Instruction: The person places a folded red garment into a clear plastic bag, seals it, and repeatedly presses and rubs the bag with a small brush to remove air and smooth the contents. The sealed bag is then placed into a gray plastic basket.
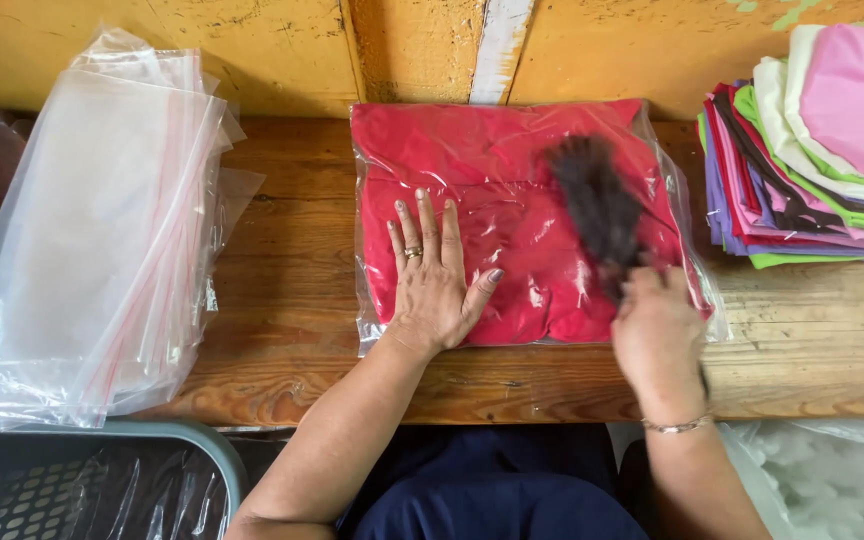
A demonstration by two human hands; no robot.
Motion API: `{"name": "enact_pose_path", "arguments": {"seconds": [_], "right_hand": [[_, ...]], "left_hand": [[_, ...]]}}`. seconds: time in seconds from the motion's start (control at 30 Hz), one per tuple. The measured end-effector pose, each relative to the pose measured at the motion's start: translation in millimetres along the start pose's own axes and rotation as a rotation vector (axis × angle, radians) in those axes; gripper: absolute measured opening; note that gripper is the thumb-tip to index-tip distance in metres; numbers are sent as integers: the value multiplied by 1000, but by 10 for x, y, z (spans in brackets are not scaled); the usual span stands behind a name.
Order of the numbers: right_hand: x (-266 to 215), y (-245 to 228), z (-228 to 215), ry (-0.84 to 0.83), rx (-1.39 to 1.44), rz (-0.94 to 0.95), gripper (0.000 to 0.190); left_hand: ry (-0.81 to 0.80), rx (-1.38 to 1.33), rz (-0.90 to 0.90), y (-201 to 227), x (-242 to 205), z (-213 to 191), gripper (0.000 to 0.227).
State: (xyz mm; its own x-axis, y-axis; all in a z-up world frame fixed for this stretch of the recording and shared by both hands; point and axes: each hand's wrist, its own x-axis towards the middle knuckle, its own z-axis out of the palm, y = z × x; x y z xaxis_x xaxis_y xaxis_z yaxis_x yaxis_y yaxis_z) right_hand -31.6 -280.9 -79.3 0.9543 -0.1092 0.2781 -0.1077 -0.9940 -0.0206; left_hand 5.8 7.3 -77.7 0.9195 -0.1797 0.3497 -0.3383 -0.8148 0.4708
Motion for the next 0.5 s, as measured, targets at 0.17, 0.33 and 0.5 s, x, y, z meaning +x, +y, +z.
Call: {"name": "enact_pose_path", "arguments": {"seconds": [0.17, 0.33, 0.5], "right_hand": [[-302, -766, -298, -67, 124, -315, 29], [471, -101, 42, 12, -57, -211, 23], [886, 230, -218, -33, 124, 145, 35]], "left_hand": [[-23, 25, -25, 67, -6, -148, 107], [-196, 180, -26, 171, 34, -274, 105], [-436, 426, -129, 321, 11, -277, 100]]}}
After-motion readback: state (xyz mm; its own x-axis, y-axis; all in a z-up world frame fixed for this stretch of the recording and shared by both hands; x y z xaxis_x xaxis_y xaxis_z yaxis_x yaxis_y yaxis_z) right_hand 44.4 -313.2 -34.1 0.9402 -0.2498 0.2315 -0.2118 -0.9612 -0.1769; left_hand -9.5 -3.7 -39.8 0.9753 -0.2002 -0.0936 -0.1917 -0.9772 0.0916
